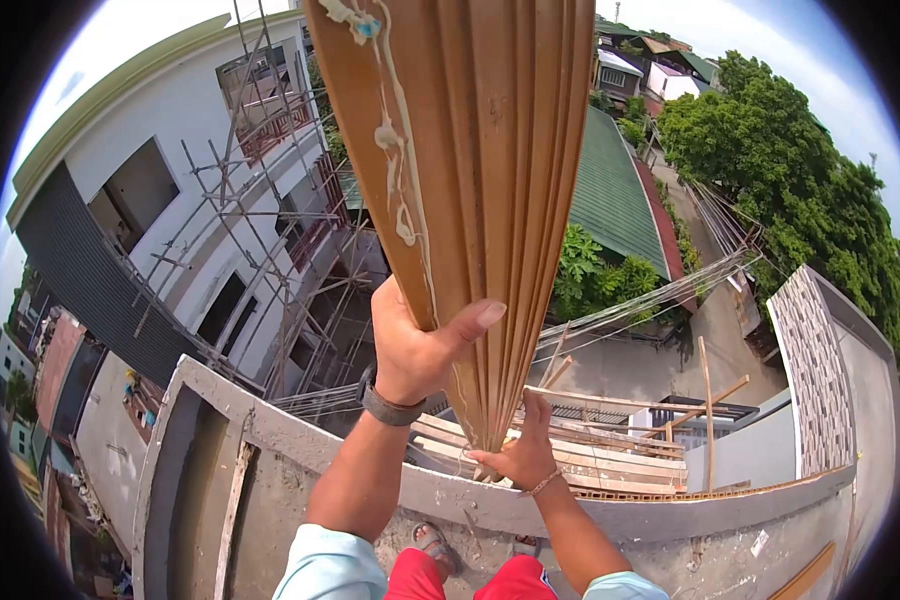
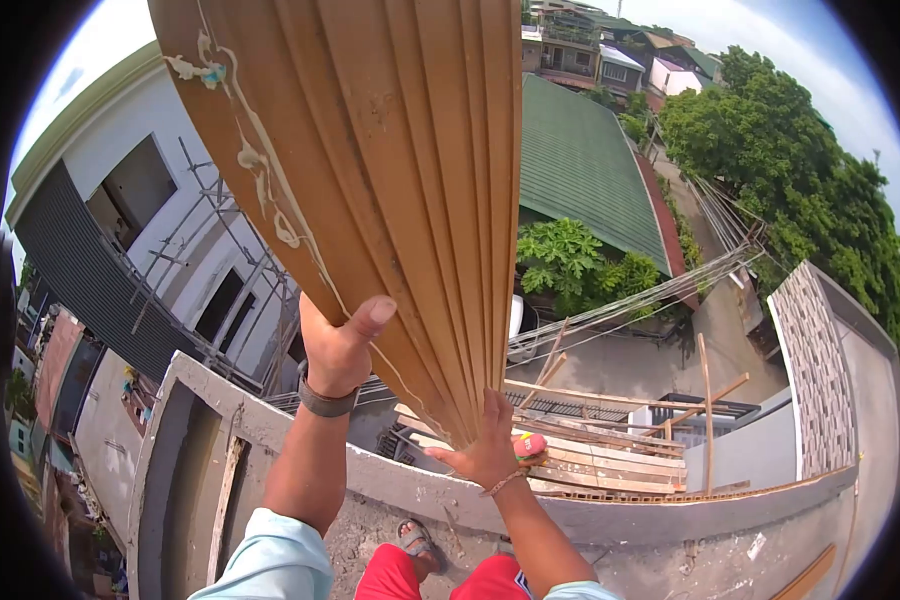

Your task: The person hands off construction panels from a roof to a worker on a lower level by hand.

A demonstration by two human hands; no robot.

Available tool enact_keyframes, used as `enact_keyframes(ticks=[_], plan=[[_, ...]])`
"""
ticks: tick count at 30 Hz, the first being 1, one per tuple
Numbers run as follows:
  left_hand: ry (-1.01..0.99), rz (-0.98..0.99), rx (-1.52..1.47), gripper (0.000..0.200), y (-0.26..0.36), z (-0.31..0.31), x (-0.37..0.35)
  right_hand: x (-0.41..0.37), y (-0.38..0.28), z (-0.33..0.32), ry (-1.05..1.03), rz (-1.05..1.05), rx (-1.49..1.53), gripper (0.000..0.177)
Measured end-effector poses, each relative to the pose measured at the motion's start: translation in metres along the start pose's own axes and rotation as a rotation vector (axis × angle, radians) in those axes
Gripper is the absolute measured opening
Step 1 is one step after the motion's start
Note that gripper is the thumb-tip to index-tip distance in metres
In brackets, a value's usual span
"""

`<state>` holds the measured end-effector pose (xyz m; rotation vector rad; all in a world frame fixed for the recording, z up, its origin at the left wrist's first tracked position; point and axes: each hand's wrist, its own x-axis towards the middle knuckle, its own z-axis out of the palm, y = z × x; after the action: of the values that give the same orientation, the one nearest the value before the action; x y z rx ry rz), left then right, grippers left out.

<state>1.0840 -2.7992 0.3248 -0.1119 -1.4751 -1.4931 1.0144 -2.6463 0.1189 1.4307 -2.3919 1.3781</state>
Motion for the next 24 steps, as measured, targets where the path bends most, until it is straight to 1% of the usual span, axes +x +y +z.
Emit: enact_keyframes(ticks=[1, 2, 3, 5, 6, 7, 8, 9, 10, 11, 12, 13, 14, 15, 16, 17, 18, 19, 20, 22, 23, 24], plan=[[-0.004, -0.046, -0.014, 0.043, 0.002, -0.004, -0.002, 0.015, -0.011, -0.044, -0.027, 0.015, -0.031, 0.118], [-0.009, -0.098, -0.031, 0.046, 0.003, -0.007, -0.005, 0.035, -0.015, -0.091, 0.014, -0.060, -0.033, 0.116], [-0.006, -0.089, -0.046, 0.046, 0.000, -0.010, -0.009, 0.061, -0.039, -0.145, 0.075, -0.160, -0.058, 0.112], [-0.061, -0.129, -0.075, 0.052, -0.005, -0.017, -0.012, 0.110, -0.119, -0.246, 0.231, -0.366, -0.314, 0.109], [-0.063, -0.121, -0.090, 0.052, -0.008, -0.019, -0.013, 0.132, -0.157, -0.286, 0.228, -0.518, -0.403, 0.109], [-0.086, -0.166, -0.097, 0.055, -0.011, -0.023, -0.017, 0.153, -0.197, -0.313, 0.230, -0.639, -0.463, 0.109], [-0.109, -0.206, -0.103, 0.058, -0.014, -0.026, -0.019, 0.180, -0.232, -0.335, 0.178, -0.847, -0.563, 0.109], [-0.130, -0.233, -0.150, 0.062, -0.019, -0.030, -0.022, 0.204, -0.265, -0.353, 0.077, -0.907, -0.687, 0.115], [-0.135, -0.223, -0.162, 0.062, -0.021, -0.031, -0.024, 0.227, -0.294, -0.362, 0.043, -0.946, -0.788, 0.114], [-0.151, -0.258, -0.205, 0.064, -0.024, -0.031, -0.028, 0.250, -0.317, -0.366, 0.005, -0.982, -0.892, 0.114], [-0.172, -0.296, -0.250, 0.066, -0.028, -0.031, -0.032, 0.274, -0.331, -0.371, -0.006, -0.919, -0.976, 0.113], [-0.190, -0.331, -0.254, 0.071, -0.034, -0.033, -0.038, 0.286, -0.347, -0.367, -0.185, -0.903, -1.028, 0.112], [-0.186, -0.336, -0.272, 0.071, -0.034, -0.032, -0.040, 0.292, -0.362, -0.357, -0.377, -0.880, -1.068, 0.110], [-0.233, -0.298, -0.232, 0.073, -0.034, -0.031, -0.043, 0.287, -0.370, -0.344, -0.587, -0.692, -1.077, 0.103], [-0.284, -0.269, -0.198, 0.074, -0.036, -0.029, -0.047, 0.278, -0.370, -0.330, -0.766, -0.632, -1.096, 0.077], [-0.322, -0.329, -0.263, 0.076, -0.036, -0.027, -0.049, 0.270, -0.369, -0.317, -0.898, -0.400, -1.078, 0.061], [-0.333, -0.318, -0.275, 0.076, -0.034, -0.024, -0.050, 0.265, -0.365, -0.305, -1.020, -0.167, -1.049, 0.045], [-0.370, -0.343, -0.294, 0.075, -0.039, -0.024, -0.053, 0.263, -0.355, -0.305, -1.073, -0.154, -0.857, 0.030], [-0.402, -0.367, -0.316, 0.074, -0.046, -0.023, -0.058, 0.258, -0.349, -0.305, -1.109, -0.124, -0.857, 0.030], [-0.481, -0.419, -0.317, 0.070, -0.060, -0.025, -0.069, 0.251, -0.338, -0.304, -1.108, -0.203, -0.753, 0.031], [-0.507, -0.544, -0.365, 0.068, -0.057, -0.026, -0.075, 0.246, -0.331, -0.302, -1.127, -0.257, -0.730, 0.026], [-0.558, -0.454, -0.334, 0.067, -0.073, -0.029, -0.083, 0.242, -0.328, -0.300, -1.164, -0.237, -0.697, 0.026]])
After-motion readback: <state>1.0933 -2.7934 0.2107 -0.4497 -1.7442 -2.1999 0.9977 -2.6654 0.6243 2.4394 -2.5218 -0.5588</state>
